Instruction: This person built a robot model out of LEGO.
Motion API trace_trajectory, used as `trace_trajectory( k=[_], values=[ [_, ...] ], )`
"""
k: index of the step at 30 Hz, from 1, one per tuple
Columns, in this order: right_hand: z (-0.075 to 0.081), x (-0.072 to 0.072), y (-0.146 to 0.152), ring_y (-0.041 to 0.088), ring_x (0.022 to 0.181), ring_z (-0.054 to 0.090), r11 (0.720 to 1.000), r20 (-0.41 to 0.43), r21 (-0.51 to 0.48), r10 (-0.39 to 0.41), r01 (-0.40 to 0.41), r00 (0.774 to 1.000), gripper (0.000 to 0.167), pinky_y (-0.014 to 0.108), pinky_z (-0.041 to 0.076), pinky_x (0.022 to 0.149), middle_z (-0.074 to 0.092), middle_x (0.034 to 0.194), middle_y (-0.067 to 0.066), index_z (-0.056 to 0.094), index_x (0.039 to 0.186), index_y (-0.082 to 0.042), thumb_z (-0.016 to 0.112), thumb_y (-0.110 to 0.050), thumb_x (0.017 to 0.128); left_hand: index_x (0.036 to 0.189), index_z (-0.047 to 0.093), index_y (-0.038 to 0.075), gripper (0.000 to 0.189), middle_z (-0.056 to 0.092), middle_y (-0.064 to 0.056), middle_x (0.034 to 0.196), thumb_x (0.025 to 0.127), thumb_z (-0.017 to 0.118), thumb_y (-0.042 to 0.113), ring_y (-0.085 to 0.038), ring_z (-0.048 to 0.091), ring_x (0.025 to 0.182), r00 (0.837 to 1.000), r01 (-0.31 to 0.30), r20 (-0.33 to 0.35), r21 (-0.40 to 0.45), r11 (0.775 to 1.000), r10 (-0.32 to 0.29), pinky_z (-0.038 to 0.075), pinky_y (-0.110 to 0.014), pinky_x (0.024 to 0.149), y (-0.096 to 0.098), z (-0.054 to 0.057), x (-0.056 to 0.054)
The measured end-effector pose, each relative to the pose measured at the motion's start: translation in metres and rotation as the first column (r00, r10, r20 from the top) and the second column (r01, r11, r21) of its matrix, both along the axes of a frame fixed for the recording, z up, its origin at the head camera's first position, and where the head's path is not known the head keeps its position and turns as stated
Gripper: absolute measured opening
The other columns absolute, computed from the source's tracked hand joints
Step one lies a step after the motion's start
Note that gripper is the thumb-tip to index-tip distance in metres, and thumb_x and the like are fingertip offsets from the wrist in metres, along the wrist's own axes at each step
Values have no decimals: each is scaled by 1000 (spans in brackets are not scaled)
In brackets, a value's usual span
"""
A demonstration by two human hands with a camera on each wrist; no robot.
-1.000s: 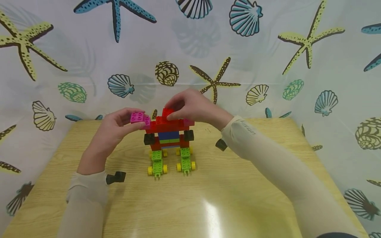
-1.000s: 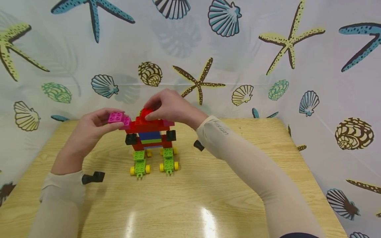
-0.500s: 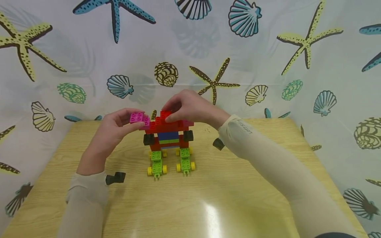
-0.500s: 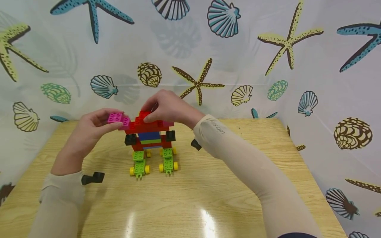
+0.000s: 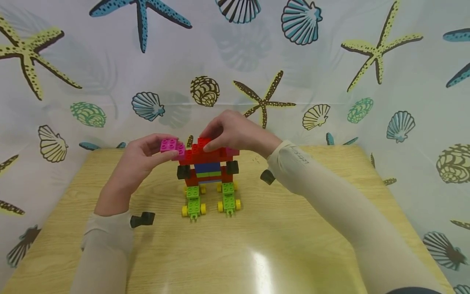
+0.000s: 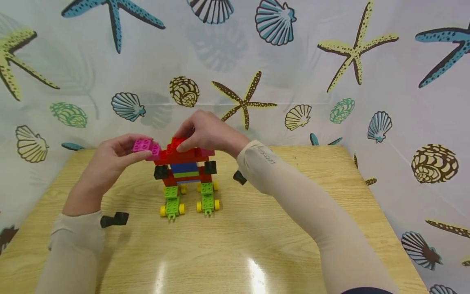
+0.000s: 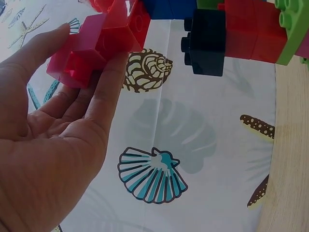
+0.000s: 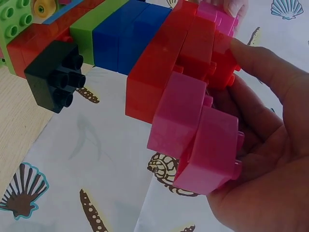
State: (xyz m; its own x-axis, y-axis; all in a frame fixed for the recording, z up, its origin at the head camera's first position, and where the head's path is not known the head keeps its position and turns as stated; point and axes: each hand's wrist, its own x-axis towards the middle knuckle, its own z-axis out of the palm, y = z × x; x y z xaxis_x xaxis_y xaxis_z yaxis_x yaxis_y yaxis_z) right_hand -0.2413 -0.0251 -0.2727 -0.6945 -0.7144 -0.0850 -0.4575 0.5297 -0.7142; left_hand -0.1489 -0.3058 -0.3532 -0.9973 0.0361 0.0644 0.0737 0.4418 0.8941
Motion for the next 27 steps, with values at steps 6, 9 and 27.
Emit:
trace_trajectory(
  k=[6,9,27],
  values=[
    [0,0,-1,13,105,79,1000,-2,12,0,0,1000,29,34,63,106,85,116,-4,85,127,-17,89,-24,99,157,63,19,58,70,9,139,107,76,46,-14,63,131,1000,-2,19,4,1000,1,55,-17,102,-1,0,0],
    [0,1,0,13,104,79,1000,-4,12,-4,4,1000,29,34,63,105,85,116,-4,85,127,-18,89,-24,99,157,63,19,58,70,9,139,107,76,46,-15,62,132,1000,1,21,8,1000,-2,55,-17,102,-1,1,1],
    [4,1,12,13,117,77,999,-13,-11,-53,53,998,39,35,63,107,83,130,-2,80,138,-17,86,-28,101,157,63,19,57,69,9,141,107,76,43,-13,63,130,1000,12,6,58,998,-13,58,-14,99,2,1,0]
  ],
)
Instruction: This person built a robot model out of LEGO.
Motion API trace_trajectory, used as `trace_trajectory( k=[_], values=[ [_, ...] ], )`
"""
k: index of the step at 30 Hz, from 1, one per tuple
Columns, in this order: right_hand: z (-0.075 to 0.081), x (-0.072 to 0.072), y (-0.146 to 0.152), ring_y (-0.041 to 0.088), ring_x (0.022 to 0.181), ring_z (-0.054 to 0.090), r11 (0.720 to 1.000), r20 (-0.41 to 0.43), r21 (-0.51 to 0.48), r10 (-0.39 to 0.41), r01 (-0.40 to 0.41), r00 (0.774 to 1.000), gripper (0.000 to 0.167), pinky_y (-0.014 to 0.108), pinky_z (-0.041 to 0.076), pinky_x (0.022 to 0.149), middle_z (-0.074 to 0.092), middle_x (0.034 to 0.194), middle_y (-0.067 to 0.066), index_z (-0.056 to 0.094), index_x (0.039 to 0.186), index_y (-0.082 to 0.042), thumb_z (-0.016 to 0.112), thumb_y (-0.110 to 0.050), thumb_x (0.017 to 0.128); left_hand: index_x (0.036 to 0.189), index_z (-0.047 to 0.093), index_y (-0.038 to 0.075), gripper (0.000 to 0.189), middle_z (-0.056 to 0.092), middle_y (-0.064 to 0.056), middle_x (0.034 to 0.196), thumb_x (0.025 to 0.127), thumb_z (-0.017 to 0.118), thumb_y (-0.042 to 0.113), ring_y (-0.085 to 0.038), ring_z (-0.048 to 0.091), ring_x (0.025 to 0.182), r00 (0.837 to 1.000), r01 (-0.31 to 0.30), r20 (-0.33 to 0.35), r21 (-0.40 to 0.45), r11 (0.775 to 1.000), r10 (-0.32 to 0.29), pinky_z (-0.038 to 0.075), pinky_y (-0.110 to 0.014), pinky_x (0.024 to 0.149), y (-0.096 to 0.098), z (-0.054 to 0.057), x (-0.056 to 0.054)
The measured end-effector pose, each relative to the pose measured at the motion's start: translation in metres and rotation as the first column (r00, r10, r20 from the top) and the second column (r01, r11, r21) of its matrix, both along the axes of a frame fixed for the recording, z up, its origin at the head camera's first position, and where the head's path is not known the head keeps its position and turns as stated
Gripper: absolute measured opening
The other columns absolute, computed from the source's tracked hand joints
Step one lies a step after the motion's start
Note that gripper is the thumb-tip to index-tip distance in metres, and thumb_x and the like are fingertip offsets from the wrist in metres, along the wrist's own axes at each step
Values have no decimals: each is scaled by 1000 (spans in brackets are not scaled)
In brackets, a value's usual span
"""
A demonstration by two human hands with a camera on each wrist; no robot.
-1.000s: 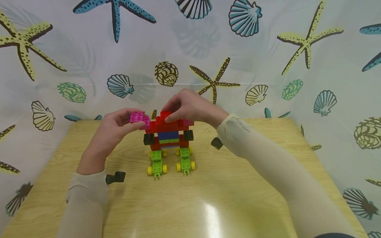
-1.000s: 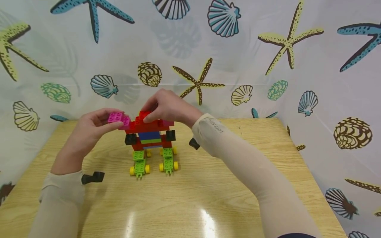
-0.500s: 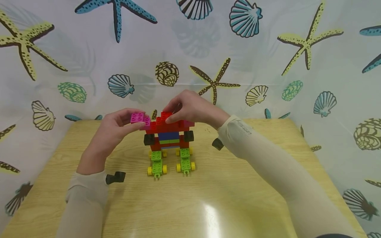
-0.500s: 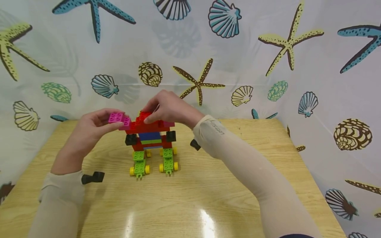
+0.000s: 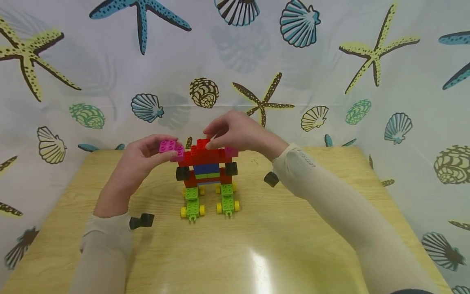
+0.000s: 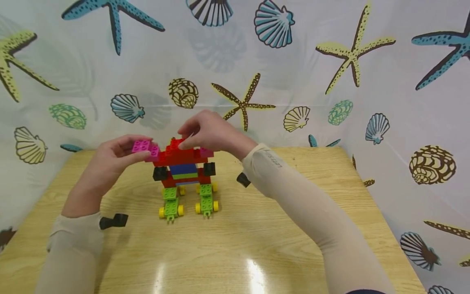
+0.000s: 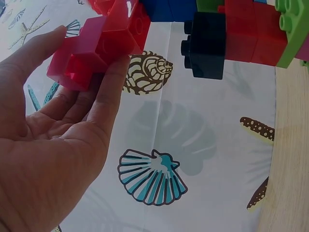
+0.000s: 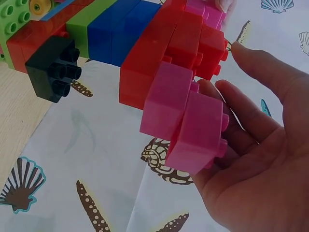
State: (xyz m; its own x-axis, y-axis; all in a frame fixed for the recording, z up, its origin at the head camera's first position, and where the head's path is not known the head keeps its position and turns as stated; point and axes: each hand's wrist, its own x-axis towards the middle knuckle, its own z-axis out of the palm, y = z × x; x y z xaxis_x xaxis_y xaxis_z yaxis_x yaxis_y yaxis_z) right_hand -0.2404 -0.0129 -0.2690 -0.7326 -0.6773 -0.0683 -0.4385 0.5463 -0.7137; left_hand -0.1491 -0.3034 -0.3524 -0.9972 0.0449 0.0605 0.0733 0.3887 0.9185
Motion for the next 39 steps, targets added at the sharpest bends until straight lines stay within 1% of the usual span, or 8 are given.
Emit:
trace_trajectory(
  k=[6,12,16,19,24,30,36,39],
  values=[
    [0,-1,10,14,120,76,998,13,-58,-24,25,1000,39,36,62,110,82,128,-2,80,138,-16,86,-29,101,156,64,20,54,68,8,142,108,76,41,-12,64,129,1000,3,-16,11,1000,-3,59,-14,98,0,0,0],
    [2,0,25,16,120,74,993,6,-102,-64,64,998,37,39,63,109,81,129,-1,80,137,-18,85,-30,102,153,66,20,49,69,10,140,108,76,39,-12,66,127,999,4,-46,11,1000,-3,60,-14,99,1,0,1],
    [4,0,37,17,120,74,987,-5,-132,-91,89,996,38,40,63,109,81,130,-1,79,138,-19,85,-30,102,154,66,18,50,69,11,139,109,76,37,-12,66,127,999,8,-53,14,1000,-7,60,-14,99,1,-1,1],
    [6,2,49,19,115,75,983,-9,-148,-110,107,994,39,43,63,107,81,131,-1,78,139,-19,84,-31,102,155,65,17,51,69,12,139,109,76,37,-11,66,127,999,7,-53,13,1000,-7,60,-14,99,1,-2,1],
    [3,5,71,20,114,76,975,2,-168,-150,149,989,38,47,63,107,81,133,2,78,140,-20,83,-31,103,154,65,18,51,69,12,139,109,76,37,-10,66,128,999,6,-50,15,1000,-6,60,-14,99,1,-2,1],
    [-9,6,97,22,119,75,961,38,-190,-199,203,979,37,49,60,112,80,132,4,78,138,-19,83,-29,103,154,65,17,51,69,12,138,109,76,37,-11,66,127,999,8,-52,13,1000,-7,59,-12,98,1,-3,1],
    [-31,5,126,24,122,74,959,50,-132,-245,249,968,40,50,59,114,80,132,5,76,141,-18,83,-31,104,155,65,18,51,69,12,139,109,75,37,-11,65,128,999,4,-42,10,1000,-4,59,-13,98,1,-3,1],
    [-43,7,139,26,124,74,956,71,-126,-259,266,963,41,52,58,115,79,134,8,76,142,-15,82,-31,104,153,66,20,49,70,11,139,109,75,38,-11,66,128,999,9,-44,11,1000,-8,59,-13,99,0,-3,1]
  ],
)
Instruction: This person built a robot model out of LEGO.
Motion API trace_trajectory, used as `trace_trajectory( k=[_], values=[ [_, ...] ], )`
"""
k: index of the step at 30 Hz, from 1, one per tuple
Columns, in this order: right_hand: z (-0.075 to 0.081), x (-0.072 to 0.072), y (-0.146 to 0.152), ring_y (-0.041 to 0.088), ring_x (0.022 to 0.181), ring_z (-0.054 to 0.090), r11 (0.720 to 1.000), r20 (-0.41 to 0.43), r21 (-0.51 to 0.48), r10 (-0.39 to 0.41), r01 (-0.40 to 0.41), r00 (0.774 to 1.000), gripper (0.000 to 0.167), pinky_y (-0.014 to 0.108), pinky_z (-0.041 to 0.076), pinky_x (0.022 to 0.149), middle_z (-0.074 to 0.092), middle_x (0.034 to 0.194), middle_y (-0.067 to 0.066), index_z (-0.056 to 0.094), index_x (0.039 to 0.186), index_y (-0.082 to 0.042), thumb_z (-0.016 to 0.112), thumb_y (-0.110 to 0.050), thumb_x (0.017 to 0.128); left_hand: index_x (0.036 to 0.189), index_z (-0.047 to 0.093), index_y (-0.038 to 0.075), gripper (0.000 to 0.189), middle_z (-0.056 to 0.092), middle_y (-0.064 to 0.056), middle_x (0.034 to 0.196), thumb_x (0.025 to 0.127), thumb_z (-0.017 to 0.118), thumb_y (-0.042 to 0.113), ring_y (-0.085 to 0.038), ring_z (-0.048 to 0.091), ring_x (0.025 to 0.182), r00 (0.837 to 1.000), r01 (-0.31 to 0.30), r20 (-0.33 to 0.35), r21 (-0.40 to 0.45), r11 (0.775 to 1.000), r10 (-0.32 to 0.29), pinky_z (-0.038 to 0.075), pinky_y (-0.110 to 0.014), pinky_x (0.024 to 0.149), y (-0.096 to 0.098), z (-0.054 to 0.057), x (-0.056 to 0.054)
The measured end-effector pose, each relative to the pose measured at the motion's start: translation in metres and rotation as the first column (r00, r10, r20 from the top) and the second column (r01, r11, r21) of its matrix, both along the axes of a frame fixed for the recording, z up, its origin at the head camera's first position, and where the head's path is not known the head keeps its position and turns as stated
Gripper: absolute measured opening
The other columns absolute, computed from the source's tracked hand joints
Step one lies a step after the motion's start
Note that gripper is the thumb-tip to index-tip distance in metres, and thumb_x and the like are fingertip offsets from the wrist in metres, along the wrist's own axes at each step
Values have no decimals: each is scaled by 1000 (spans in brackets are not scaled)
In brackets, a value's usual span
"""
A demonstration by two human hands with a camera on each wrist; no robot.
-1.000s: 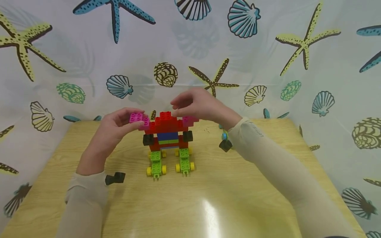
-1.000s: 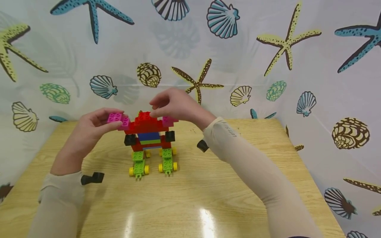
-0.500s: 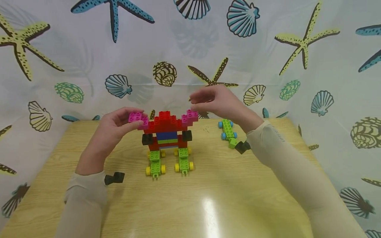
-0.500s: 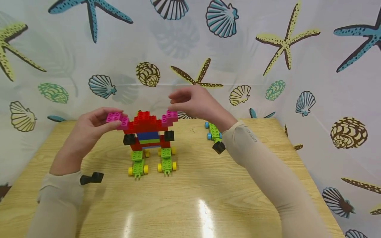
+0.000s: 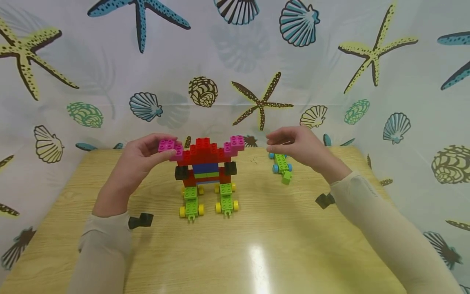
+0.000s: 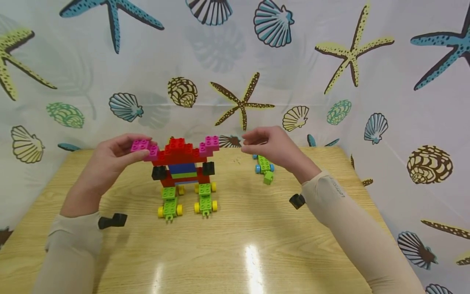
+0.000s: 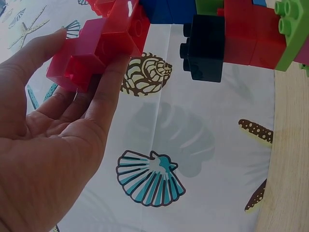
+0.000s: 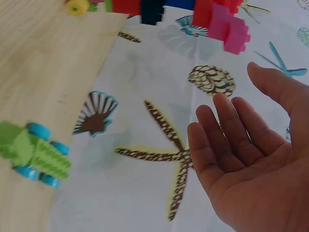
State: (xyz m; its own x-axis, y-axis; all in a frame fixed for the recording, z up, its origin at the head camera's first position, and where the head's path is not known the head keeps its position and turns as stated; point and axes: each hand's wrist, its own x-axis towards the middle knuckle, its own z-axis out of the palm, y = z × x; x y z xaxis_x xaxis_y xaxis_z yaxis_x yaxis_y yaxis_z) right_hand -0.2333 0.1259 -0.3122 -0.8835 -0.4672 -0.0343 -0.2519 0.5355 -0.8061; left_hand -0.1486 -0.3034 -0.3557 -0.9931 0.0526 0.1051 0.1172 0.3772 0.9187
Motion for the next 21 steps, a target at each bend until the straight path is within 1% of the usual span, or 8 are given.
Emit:
trace_trajectory(
  k=[4,12,21],
  values=[
    [-17,2,15,29,125,75,1000,15,-1,-19,19,1000,41,53,58,117,79,135,11,76,141,-12,82,-29,104,152,67,21,47,70,11,138,109,75,38,-11,67,127,1000,7,-2,6,1000,-7,60,-14,99,-1,-2,-2],
    [-47,3,35,33,130,74,998,34,14,-60,60,998,44,56,59,116,77,140,16,73,145,-8,80,-27,106,155,64,20,52,69,12,141,109,75,39,-9,65,128,1000,-4,13,-7,1000,4,59,-12,99,-3,-4,-2],
    [-85,-2,55,39,141,67,990,94,58,-134,129,986,51,60,54,120,70,152,19,69,149,-5,78,-30,106,154,66,22,49,68,7,142,109,75,38,-13,64,129,1000,3,7,-6,1000,-3,59,-13,100,-1,-1,-1]
  ],
)
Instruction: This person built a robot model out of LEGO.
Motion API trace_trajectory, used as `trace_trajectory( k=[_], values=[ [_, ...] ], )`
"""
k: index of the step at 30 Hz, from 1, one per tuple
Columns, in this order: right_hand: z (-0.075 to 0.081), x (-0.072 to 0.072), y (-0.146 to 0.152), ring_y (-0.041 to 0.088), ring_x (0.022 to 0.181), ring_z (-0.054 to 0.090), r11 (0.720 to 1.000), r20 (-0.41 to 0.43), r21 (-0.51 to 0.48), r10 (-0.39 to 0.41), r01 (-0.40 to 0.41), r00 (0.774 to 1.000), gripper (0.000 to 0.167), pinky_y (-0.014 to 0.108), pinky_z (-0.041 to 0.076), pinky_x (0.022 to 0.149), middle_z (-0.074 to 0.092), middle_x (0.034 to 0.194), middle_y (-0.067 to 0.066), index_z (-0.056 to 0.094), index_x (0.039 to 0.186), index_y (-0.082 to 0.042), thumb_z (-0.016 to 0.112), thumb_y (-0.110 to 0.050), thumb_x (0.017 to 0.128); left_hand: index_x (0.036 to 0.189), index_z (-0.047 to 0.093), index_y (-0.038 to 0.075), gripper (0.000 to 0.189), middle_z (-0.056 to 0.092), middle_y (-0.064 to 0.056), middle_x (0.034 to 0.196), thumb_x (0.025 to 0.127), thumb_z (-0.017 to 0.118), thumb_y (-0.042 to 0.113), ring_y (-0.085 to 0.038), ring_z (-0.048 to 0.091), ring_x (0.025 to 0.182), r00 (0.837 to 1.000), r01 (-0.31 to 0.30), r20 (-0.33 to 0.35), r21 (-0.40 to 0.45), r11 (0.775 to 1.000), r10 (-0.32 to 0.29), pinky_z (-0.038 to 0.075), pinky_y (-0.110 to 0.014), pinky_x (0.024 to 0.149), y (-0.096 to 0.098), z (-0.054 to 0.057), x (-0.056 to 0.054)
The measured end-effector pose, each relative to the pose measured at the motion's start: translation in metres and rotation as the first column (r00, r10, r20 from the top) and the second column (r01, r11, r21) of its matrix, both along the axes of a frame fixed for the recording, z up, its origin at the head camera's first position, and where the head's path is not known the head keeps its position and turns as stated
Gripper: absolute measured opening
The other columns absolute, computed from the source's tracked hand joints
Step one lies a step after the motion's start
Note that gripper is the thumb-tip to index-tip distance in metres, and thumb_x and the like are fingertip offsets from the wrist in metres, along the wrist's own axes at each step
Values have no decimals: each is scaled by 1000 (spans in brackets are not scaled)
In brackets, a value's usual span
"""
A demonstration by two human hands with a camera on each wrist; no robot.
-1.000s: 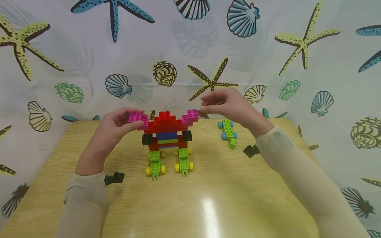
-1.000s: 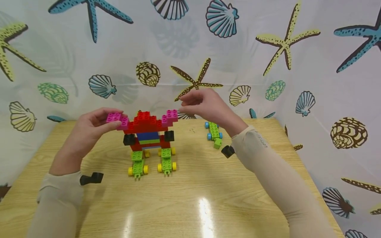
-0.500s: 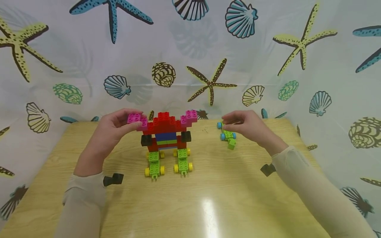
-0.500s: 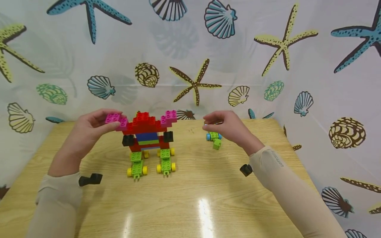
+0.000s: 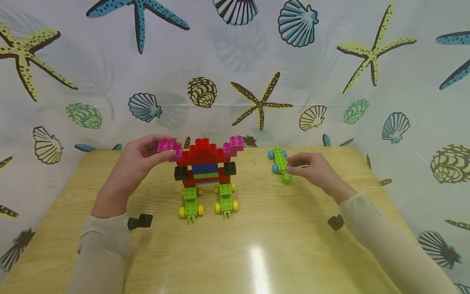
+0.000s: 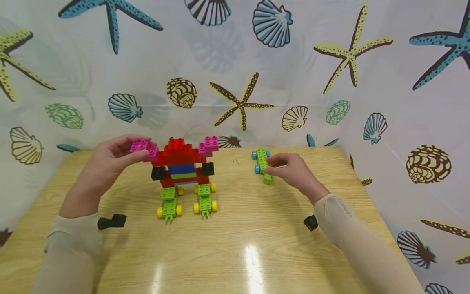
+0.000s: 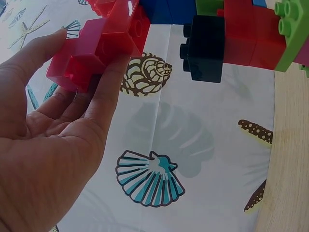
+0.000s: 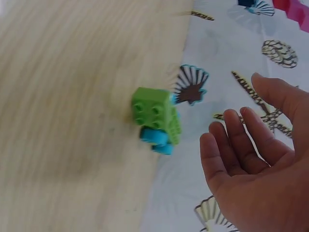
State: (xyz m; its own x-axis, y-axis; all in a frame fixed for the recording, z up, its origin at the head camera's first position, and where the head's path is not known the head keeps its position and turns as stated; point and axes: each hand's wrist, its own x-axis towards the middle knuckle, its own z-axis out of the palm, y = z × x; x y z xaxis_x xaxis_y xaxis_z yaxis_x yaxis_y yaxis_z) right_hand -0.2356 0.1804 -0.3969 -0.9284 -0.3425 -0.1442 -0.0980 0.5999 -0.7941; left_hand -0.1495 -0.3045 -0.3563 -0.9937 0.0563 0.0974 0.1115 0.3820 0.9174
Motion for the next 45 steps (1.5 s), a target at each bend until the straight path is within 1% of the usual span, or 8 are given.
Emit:
trace_trajectory(
  k=[7,14,19,24,29,34,41,45],
  values=[
    [-24,-4,7,42,146,62,998,39,54,-38,36,999,53,58,54,122,65,157,21,67,150,-4,79,-30,105,156,64,20,52,67,5,145,109,75,38,-12,63,129,1000,-4,8,1,1000,4,59,-12,98,0,-1,-1],
    [-36,-6,8,40,145,60,995,56,72,-69,64,996,54,55,54,122,66,156,22,67,150,-2,80,-28,105,156,64,21,52,67,2,148,109,75,40,-13,64,130,1000,-7,13,6,1000,7,59,-12,99,1,-1,-1],
    [-39,-7,5,38,142,61,994,73,87,-78,72,994,55,53,55,120,67,153,21,66,150,-2,81,-29,104,157,63,19,54,68,8,143,109,75,40,-11,65,128,1000,-12,15,5,1000,12,58,-11,99,1,-1,0],
    [-43,-9,2,36,135,65,991,64,114,-84,77,994,57,50,57,115,69,148,22,66,149,-1,82,-30,103,156,64,19,52,68,12,140,109,75,40,-10,66,127,1000,-12,16,7,1000,12,58,-11,99,1,0,1],
    [-45,-9,-1,34,129,67,987,63,134,-97,88,993,59,49,57,112,71,144,21,67,147,-1,85,-34,101,158,62,16,55,68,9,142,109,74,39,-11,65,128,1000,-8,11,5,1000,8,58,-12,100,1,0,1],
    [-47,-10,-3,32,125,68,986,64,140,-104,94,993,57,47,58,110,72,140,20,68,145,-1,85,-33,101,158,62,17,55,67,7,144,109,74,39,-12,64,129,1000,-4,16,7,1000,4,59,-12,100,1,-1,1],
    [-47,-10,1,32,127,68,981,63,147,-134,123,989,58,46,58,111,72,144,18,68,146,-4,84,-37,101,156,64,19,52,69,9,141,109,75,39,-12,66,128,1000,3,5,14,1000,-3,59,-12,99,1,-1,0],
    [-44,-11,5,33,130,68,982,49,134,-143,135,989,57,48,58,113,72,146,18,69,144,-5,85,-38,100,155,65,20,51,69,9,141,109,75,39,-12,67,128,1000,6,7,22,1000,-6,60,-13,99,1,0,-1]
  ],
)
